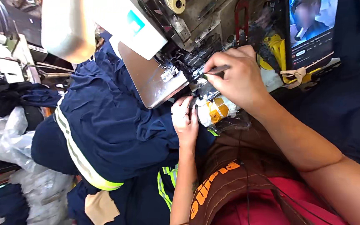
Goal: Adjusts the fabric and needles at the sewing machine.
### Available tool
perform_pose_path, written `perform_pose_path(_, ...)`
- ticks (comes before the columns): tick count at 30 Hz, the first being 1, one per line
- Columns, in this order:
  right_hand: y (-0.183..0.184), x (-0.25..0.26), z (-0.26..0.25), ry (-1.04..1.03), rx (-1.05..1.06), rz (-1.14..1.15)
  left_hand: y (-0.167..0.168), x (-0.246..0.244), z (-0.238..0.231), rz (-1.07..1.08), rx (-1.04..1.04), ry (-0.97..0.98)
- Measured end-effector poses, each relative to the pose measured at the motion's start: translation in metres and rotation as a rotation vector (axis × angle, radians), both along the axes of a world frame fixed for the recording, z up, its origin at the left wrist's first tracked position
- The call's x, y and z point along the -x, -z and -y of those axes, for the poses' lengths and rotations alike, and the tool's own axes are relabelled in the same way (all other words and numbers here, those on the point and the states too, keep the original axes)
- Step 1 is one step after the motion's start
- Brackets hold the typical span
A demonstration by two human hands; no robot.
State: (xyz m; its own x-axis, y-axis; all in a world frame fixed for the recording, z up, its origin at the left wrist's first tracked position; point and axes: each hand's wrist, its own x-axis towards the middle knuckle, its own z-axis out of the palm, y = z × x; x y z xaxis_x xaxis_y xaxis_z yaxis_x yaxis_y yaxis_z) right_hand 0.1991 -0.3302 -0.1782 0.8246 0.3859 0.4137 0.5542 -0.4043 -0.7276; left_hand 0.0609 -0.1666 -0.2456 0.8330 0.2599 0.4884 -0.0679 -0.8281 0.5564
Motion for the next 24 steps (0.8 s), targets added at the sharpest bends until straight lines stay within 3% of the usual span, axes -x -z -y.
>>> perform_pose_path(4, -0.003, -0.001, -0.01, -0.076, -0.023, -0.046, -0.001, 0.0, -0.003, -0.02, 0.183, -0.015)
perform_pose_path(8, -0.01, -0.007, -0.017, -0.07, -0.101, -0.084, -0.003, -0.005, -0.003, -0.016, 0.231, -0.016)
perform_pose_path(14, -0.004, -0.012, -0.032, -0.134, 0.052, -0.123, -0.004, -0.007, -0.003, 0.013, 0.286, -0.014)
perform_pose_path(20, -0.017, -0.003, -0.008, -0.066, 0.009, -0.169, -0.004, -0.007, -0.004, 0.044, 0.367, -0.022)
perform_pose_path(24, -0.018, 0.016, 0.008, -0.249, 0.071, -0.115, -0.004, -0.005, -0.005, -0.001, 0.373, 0.022)
